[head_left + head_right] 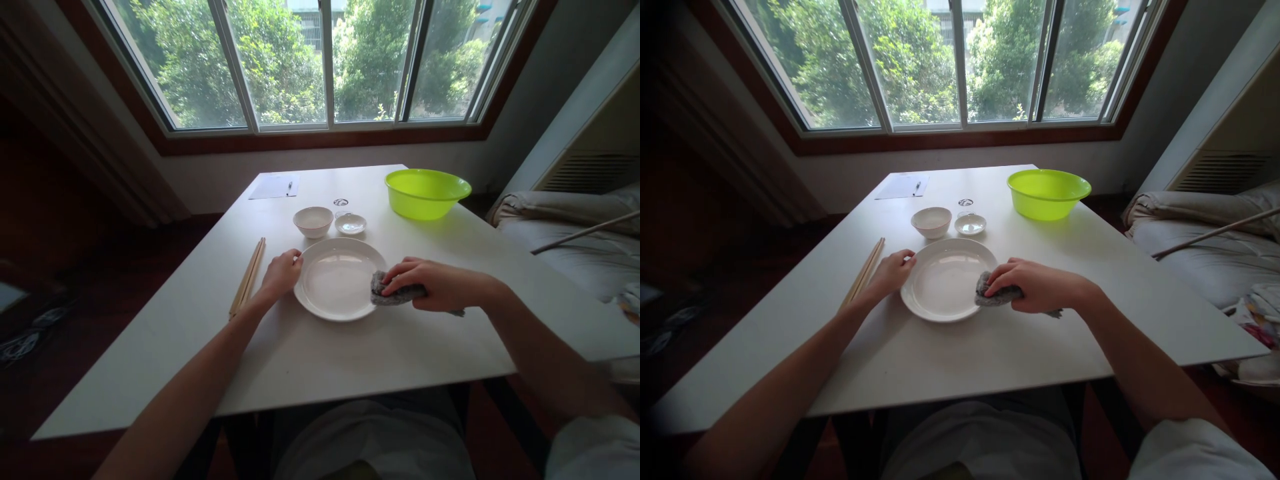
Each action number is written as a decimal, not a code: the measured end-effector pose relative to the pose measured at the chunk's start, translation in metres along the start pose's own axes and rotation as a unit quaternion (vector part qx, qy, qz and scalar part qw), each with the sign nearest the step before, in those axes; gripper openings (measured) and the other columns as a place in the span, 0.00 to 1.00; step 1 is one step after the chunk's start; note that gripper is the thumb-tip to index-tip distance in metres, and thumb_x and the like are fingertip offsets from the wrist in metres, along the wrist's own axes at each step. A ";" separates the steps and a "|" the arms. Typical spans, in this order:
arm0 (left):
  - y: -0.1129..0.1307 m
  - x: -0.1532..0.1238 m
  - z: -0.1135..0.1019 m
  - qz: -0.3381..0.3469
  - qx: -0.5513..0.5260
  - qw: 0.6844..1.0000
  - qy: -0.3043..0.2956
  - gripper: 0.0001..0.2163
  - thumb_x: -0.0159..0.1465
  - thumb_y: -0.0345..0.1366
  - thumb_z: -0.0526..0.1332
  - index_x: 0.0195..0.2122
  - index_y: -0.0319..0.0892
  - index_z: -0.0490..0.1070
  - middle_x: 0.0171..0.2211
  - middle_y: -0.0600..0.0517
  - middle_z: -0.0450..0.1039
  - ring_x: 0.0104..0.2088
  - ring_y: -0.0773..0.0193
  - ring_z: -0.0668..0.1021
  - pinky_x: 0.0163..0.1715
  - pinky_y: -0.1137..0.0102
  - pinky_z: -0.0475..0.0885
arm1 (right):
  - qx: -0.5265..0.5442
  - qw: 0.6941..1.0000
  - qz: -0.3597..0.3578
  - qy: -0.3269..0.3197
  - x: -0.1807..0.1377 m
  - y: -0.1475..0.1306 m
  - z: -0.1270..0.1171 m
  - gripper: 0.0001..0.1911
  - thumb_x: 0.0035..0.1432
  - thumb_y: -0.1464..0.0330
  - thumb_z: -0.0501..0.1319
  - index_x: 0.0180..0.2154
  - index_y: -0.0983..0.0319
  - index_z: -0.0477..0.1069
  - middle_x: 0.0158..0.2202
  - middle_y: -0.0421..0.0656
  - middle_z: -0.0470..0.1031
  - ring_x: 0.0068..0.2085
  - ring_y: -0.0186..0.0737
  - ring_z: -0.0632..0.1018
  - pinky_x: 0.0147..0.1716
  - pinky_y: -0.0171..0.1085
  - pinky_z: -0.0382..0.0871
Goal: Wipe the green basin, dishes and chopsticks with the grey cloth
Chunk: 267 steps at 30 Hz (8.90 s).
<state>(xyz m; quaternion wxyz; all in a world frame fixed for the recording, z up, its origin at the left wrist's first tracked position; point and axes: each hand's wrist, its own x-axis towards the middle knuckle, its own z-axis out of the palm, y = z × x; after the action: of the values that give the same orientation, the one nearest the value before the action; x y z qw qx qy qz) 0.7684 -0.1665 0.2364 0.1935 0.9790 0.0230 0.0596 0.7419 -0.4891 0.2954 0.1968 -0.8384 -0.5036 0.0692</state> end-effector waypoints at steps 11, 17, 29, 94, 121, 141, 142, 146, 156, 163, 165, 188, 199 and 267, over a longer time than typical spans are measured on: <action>0.003 0.001 0.000 -0.009 0.010 1.000 -0.004 0.18 0.64 0.38 0.49 0.48 0.39 0.73 0.46 0.44 0.76 0.44 0.56 0.77 0.41 0.69 0.68 | 0.032 0.994 -0.103 0.004 0.024 -0.040 0.036 0.32 0.49 0.77 0.59 0.57 0.58 0.65 0.53 0.46 0.71 0.50 0.43 0.70 0.52 0.41 0.62; 0.002 0.002 -0.002 0.016 -0.012 1.000 -0.022 0.17 0.64 0.37 0.49 0.47 0.40 0.74 0.47 0.45 0.76 0.44 0.57 0.77 0.42 0.71 0.68 | 0.019 0.998 -0.051 -0.029 0.010 -0.019 0.017 0.29 0.49 0.80 0.59 0.52 0.52 0.71 0.50 0.42 0.72 0.48 0.40 0.70 0.49 0.37 0.64; 0.004 -0.001 0.000 -0.002 0.020 1.000 -0.001 0.18 0.64 0.37 0.48 0.47 0.39 0.72 0.45 0.42 0.76 0.44 0.55 0.77 0.40 0.69 0.69 | 0.047 0.998 -0.026 -0.037 0.008 -0.001 0.009 0.30 0.44 0.83 0.58 0.47 0.52 0.75 0.45 0.42 0.71 0.47 0.39 0.71 0.47 0.35 0.67; -0.002 0.002 0.003 0.022 -0.057 0.998 -0.029 0.18 0.63 0.38 0.48 0.44 0.38 0.74 0.47 0.43 0.75 0.46 0.54 0.75 0.44 0.68 0.66 | 0.007 0.972 0.077 0.224 0.026 0.089 0.044 0.23 0.54 0.75 0.54 0.51 0.56 0.72 0.46 0.47 0.69 0.46 0.41 0.73 0.50 0.41 0.68; -0.013 0.011 0.004 0.059 -0.081 0.995 -0.013 0.17 0.61 0.40 0.49 0.33 0.39 0.76 0.35 0.47 0.78 0.36 0.59 0.76 0.36 0.70 0.66 | -0.019 0.995 0.033 0.095 0.092 0.105 0.002 0.22 0.46 0.80 0.57 0.40 0.56 0.79 0.43 0.42 0.75 0.38 0.35 0.76 0.43 0.33 0.70; -0.006 0.006 -0.003 0.049 -0.072 0.996 -0.012 0.17 0.62 0.39 0.49 0.37 0.39 0.77 0.40 0.45 0.78 0.38 0.58 0.76 0.37 0.70 0.66 | -0.045 0.995 -0.028 0.084 0.157 0.093 0.006 0.22 0.46 0.83 0.56 0.38 0.59 0.79 0.40 0.42 0.77 0.41 0.37 0.76 0.44 0.32 0.67; -0.006 0.006 -0.004 0.046 -0.070 0.996 -0.012 0.17 0.62 0.39 0.49 0.38 0.39 0.77 0.41 0.45 0.78 0.39 0.58 0.76 0.38 0.70 0.66 | -0.035 0.996 -0.012 0.081 0.153 0.095 0.005 0.22 0.46 0.82 0.56 0.38 0.58 0.79 0.40 0.41 0.78 0.41 0.37 0.76 0.44 0.32 0.68; -0.008 0.005 -0.004 0.039 -0.076 0.996 -0.010 0.17 0.62 0.38 0.50 0.41 0.40 0.77 0.44 0.46 0.77 0.41 0.58 0.76 0.40 0.70 0.66 | 0.014 0.996 0.067 0.061 0.130 0.102 -0.004 0.21 0.46 0.80 0.59 0.39 0.55 0.79 0.40 0.38 0.79 0.39 0.36 0.77 0.40 0.31 0.70; -0.018 0.013 0.006 0.078 -0.132 0.988 -0.021 0.17 0.61 0.41 0.51 0.38 0.40 0.77 0.41 0.49 0.79 0.39 0.58 0.77 0.39 0.70 0.67 | 0.007 0.995 0.099 0.011 0.123 0.095 -0.012 0.21 0.45 0.78 0.60 0.40 0.53 0.79 0.38 0.37 0.80 0.36 0.37 0.78 0.36 0.32 0.70; -0.012 0.012 0.005 0.081 -0.146 0.986 -0.024 0.18 0.61 0.41 0.51 0.39 0.40 0.77 0.40 0.50 0.79 0.39 0.58 0.77 0.38 0.71 0.68 | -0.043 0.997 0.013 0.056 0.159 0.077 0.004 0.20 0.45 0.82 0.56 0.37 0.59 0.79 0.38 0.40 0.80 0.38 0.37 0.78 0.40 0.31 0.68; -0.011 0.012 0.005 0.079 -0.139 0.987 -0.020 0.18 0.61 0.41 0.51 0.38 0.39 0.78 0.40 0.49 0.79 0.38 0.58 0.77 0.39 0.71 0.68 | -0.052 0.996 -0.023 0.070 0.166 0.071 0.011 0.21 0.45 0.83 0.55 0.36 0.61 0.79 0.38 0.41 0.80 0.39 0.37 0.78 0.41 0.31 0.67; -0.008 0.013 0.006 0.083 -0.165 0.983 -0.019 0.19 0.61 0.42 0.52 0.42 0.38 0.77 0.44 0.47 0.77 0.43 0.55 0.77 0.43 0.68 0.67 | -0.103 0.989 -0.040 0.101 0.155 0.066 0.022 0.22 0.45 0.84 0.54 0.40 0.62 0.75 0.41 0.44 0.78 0.42 0.40 0.76 0.43 0.35 0.65; -0.005 0.011 -0.003 0.098 -0.114 0.988 -0.022 0.19 0.61 0.45 0.51 0.31 0.38 0.77 0.30 0.48 0.78 0.33 0.58 0.75 0.31 0.71 0.64 | -0.111 0.981 -0.122 0.106 0.174 0.045 0.028 0.19 0.49 0.83 0.54 0.39 0.63 0.74 0.40 0.46 0.78 0.43 0.40 0.75 0.46 0.39 0.65; -0.040 -0.019 0.001 -0.025 -0.469 0.872 -0.141 0.29 0.50 0.49 0.66 0.47 0.33 0.71 0.39 0.41 0.77 0.37 0.58 0.79 0.32 0.69 0.73 | -0.256 0.928 -0.250 0.100 0.141 -0.039 0.055 0.18 0.66 0.72 0.48 0.52 0.57 0.69 0.53 0.41 0.72 0.54 0.41 0.70 0.48 0.39 0.64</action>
<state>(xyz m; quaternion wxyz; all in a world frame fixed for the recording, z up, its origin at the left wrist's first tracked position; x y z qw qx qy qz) 0.7489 -0.1312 0.2181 0.6322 0.7706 -0.0109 -0.0799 0.7612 -0.3354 0.2723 0.0356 -0.7095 -0.6754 -0.1980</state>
